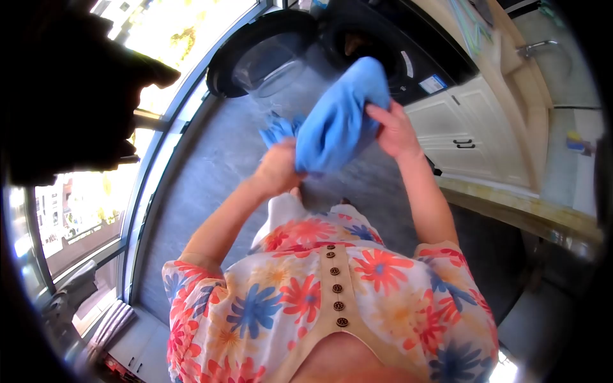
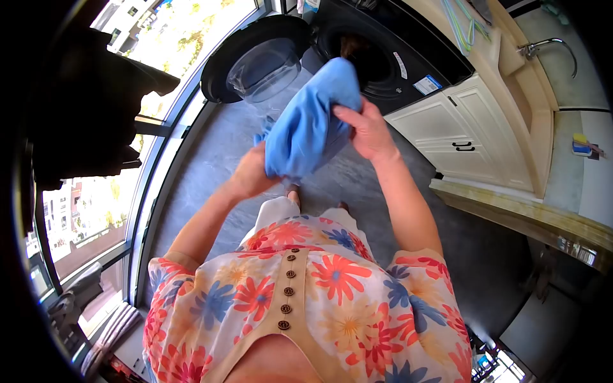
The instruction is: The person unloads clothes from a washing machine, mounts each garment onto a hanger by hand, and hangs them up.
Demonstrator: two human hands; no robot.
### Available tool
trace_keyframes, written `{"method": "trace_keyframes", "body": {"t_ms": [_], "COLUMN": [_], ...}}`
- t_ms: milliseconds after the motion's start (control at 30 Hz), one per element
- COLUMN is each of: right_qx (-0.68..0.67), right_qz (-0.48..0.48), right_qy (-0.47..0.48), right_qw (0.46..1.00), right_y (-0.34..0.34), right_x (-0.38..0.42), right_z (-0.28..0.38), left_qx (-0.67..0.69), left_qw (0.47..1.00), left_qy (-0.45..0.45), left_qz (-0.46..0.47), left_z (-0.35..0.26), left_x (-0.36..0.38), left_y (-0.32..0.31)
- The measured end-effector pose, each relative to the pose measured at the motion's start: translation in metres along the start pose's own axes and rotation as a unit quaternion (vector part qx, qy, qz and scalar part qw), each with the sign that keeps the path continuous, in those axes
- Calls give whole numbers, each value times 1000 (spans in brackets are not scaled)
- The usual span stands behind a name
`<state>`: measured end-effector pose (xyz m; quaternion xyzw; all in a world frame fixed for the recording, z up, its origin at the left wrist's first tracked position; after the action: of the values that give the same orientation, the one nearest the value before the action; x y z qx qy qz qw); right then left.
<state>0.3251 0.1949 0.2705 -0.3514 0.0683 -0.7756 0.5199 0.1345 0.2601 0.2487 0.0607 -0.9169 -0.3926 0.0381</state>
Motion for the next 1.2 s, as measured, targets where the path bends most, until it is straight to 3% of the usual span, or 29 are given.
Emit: {"method": "trace_keyframes", "body": {"t_ms": [67, 167, 300, 367, 433, 500, 533, 667, 767, 800, 900, 933, 967, 1033, 1133, 1200], "right_qx": [17, 105, 260, 345, 441, 516, 546, 502, 456, 418, 382, 374, 366, 408, 437, 436], "right_qz": [27, 112, 204, 221, 162, 110, 61, -21, -37, -24, -29, -18, -7, -30, -65, -96], "right_qy": [7, 4, 23, 60, 145, 185, 200, 170, 166, 175, 237, 254, 270, 288, 298, 317], "right_qw": [999, 988, 944, 910, 871, 829, 811, 848, 874, 891, 893, 892, 890, 866, 846, 837], "right_y": [-8, -15, -13, -14, -8, 19, 34, 76, 72, 69, 59, 58, 55, 45, 34, 36], "right_x": [23, 50, 100, 139, 178, 197, 208, 235, 263, 271, 299, 304, 310, 321, 326, 324], "right_z": [11, 18, 38, 59, 76, 92, 101, 114, 125, 130, 152, 162, 170, 177, 181, 192], "left_qx": [-9, 65, 89, 194, 310, 285, 291, 98, 188, 269, 429, 336, 300, 209, 30, 39], "left_qw": [995, 990, 967, 949, 913, 925, 932, 976, 932, 930, 859, 917, 939, 971, 998, 998], "left_qy": [16, 30, -132, -216, -259, -249, -204, -123, -237, -186, -271, -215, -166, -56, 30, -7], "left_qz": [-100, -123, -198, -123, -51, -34, -71, -152, -200, -167, -62, -26, -13, 101, 50, -38], "left_z": [23, -5, -77, -123, -162, -182, -189, -213, -246, -249, -256, -258, -245, -227, -203, -183], "left_x": [20, 24, -9, -39, -60, -72, -77, -80, -75, -73, -83, -80, -82, -81, -67, -48], "left_y": [1, 23, 49, 41, 27, 9, 2, -9, -15, -19, -45, -51, -60, -70, -54, -36]}}
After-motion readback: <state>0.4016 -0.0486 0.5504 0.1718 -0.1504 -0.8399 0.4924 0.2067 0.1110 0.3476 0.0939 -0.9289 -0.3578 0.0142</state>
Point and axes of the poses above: each hand's wrist, its own x-axis away from the middle knuckle, its own y-axis out of the back of the hand, z = x × y, the point moved 5 cm from there along -x, towards the middle knuckle, and after that the axes turned 14 degrees about -y, right-handed, at the moved point
